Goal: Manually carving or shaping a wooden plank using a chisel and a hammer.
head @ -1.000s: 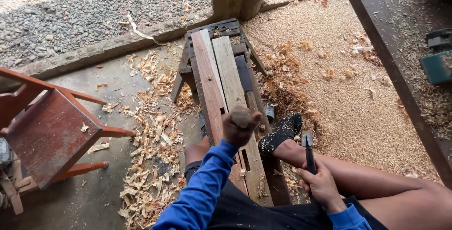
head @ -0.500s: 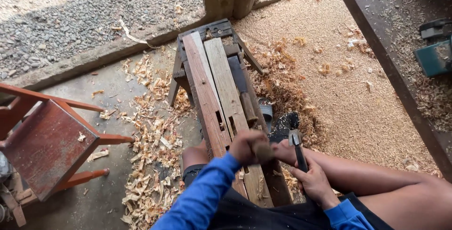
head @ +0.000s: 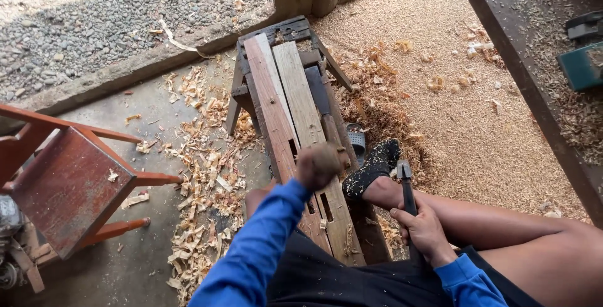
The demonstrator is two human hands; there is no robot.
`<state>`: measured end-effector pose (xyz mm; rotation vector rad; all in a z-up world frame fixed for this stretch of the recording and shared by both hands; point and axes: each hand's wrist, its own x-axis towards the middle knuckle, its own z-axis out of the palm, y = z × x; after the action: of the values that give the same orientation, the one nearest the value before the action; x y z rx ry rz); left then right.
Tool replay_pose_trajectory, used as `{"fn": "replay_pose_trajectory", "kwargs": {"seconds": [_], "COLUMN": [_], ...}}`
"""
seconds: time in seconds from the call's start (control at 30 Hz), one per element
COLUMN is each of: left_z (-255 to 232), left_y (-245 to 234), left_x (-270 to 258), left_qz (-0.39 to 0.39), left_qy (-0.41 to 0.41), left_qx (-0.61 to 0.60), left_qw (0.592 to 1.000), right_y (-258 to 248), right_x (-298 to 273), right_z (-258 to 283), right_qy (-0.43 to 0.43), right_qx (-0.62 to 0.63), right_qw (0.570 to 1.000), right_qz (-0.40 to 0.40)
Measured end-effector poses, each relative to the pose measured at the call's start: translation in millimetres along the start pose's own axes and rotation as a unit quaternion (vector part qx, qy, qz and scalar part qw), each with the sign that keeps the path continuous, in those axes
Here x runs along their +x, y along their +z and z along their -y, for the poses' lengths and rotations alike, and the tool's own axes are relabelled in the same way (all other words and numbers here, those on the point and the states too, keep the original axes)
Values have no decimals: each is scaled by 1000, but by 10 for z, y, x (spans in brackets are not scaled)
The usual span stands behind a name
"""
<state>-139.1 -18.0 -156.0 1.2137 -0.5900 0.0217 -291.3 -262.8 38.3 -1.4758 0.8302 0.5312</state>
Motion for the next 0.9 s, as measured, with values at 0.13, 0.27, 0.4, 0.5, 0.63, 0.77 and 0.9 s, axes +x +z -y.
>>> {"fn": "replay_pose_trajectory", "kwargs": {"seconds": [0.13, 0.27, 0.4, 0.5, 0.63, 0.77, 0.9], "left_z": [-1799, -1759, -1362, -1250, -2374, -2623, -2425], "left_y": [603, 574, 299, -170, -335, -20, 143], "left_x": [202, 45, -205, -131, 672, 906, 880], "left_qz": [95, 212, 433, 455, 116, -94, -27], "left_qy": [132, 165, 275, 307, 295, 161, -152], "left_qx": [241, 276, 348, 500, 507, 379, 425], "left_qw": [957, 923, 785, 670, 801, 906, 892], "right_y": [3, -43, 29, -28, 13, 116, 103], "right_x": [-19, 4, -91, -71, -231, -330, -286], "right_z": [10, -82, 98, -83, -42, 288, 250], "right_qy": [-6, 0, 1, 2, -18, 4, 15], "right_qx": [21, 60, 81, 63, 55, 81, 89], "right_qw": [1000, 998, 996, 998, 998, 997, 996], "right_qz": [-11, 3, 21, 7, -1, 13, 6]}}
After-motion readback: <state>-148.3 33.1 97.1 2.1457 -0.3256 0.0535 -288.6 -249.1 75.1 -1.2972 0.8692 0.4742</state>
